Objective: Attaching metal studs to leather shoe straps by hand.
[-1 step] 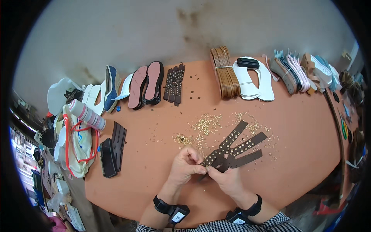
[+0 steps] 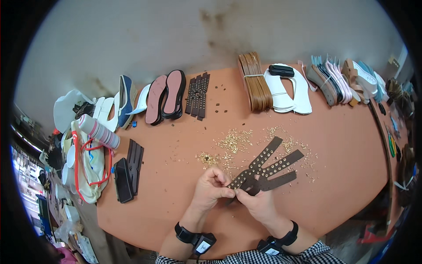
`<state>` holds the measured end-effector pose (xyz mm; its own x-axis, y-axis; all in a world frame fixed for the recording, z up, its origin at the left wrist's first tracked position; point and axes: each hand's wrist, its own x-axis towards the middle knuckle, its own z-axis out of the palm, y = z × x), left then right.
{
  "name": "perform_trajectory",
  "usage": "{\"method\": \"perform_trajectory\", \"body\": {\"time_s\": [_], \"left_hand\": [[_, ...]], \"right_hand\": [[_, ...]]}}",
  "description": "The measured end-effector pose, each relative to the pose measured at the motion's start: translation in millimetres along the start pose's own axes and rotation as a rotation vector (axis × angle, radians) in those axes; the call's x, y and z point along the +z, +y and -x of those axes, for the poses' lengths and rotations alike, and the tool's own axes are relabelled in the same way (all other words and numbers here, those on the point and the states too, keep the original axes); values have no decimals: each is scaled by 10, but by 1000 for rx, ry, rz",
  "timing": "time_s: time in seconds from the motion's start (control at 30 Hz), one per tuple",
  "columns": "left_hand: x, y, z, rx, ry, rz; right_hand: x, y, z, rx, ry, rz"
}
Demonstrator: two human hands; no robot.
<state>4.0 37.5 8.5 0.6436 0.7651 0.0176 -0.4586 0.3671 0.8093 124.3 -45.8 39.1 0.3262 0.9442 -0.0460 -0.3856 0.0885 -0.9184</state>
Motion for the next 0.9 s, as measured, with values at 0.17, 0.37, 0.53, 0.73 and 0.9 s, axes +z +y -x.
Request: {"method": "perform_trajectory", "body": {"time_s": [0.17, 0.37, 0.53, 0.73, 0.9], "left_hand": [[16, -50, -33, -91, 95, 18], [-64, -113, -57, -154, 69, -24], [-46, -102, -97, -178, 62, 49], [-26, -119, -81, -150, 94, 0], [37, -94, -37, -116, 210, -266]], "right_hand": [[-48, 79, -73, 9, 97, 132], [-109, 132, -144, 85, 104, -34], [-164, 158, -184, 128, 124, -82], [-176, 148, -193, 161, 122, -161], [-129, 144, -191, 147, 193, -124]]}}
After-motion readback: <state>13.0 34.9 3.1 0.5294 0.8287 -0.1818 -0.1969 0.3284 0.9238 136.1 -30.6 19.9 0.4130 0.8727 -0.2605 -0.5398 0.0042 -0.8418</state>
